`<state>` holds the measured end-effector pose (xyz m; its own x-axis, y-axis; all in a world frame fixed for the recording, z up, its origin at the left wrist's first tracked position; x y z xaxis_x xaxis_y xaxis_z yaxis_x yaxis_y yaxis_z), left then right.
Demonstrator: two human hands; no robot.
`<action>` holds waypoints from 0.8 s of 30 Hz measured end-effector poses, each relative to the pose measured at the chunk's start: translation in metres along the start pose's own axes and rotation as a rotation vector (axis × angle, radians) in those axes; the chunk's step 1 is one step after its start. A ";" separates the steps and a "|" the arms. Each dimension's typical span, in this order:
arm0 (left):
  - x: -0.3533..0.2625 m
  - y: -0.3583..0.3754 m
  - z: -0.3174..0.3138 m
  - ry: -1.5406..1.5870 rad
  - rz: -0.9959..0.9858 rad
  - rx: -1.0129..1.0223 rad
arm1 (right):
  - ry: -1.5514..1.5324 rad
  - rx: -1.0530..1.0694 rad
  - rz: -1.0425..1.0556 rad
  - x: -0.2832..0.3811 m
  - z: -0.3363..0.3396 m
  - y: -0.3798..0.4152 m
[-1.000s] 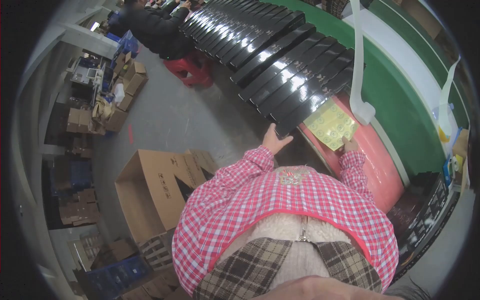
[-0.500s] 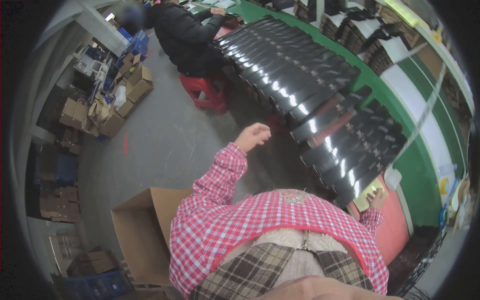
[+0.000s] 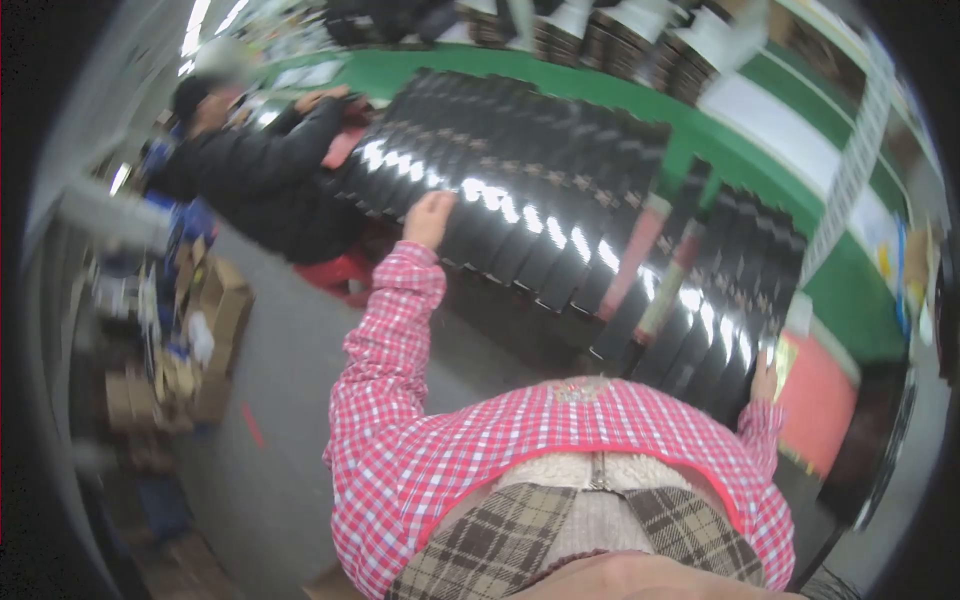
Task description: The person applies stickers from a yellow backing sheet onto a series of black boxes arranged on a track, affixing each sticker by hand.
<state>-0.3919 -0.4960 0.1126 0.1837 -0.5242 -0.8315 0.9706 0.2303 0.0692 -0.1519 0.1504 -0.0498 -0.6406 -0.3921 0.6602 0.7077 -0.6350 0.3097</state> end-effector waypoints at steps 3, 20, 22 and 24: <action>-0.016 -0.025 -0.041 -0.048 0.050 0.175 | 0.004 0.014 -0.026 0.003 0.005 0.014; -0.064 0.005 -0.216 -0.905 -0.336 0.236 | 0.009 0.017 -0.217 0.029 0.016 0.041; -0.059 0.008 -0.220 -0.870 -0.333 0.221 | -0.016 0.058 -0.199 0.031 0.013 0.042; -0.056 0.012 -0.224 -0.816 -0.336 0.199 | -0.050 0.097 -0.168 0.023 0.010 0.032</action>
<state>-0.4252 -0.2802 0.0369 -0.1349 -0.9741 -0.1813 0.9880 -0.1462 0.0505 -0.1414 0.1275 -0.0180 -0.7381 -0.2513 0.6261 0.6194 -0.6203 0.4812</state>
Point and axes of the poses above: each hand's wrist, its own y-axis away from the middle knuckle, its own z-axis out of the back of the hand, x = y × z, the point moved 5 cm from there along -y, towards the middle knuckle, and after that the axes turned 7 degrees about z, right-handed, at the moved point
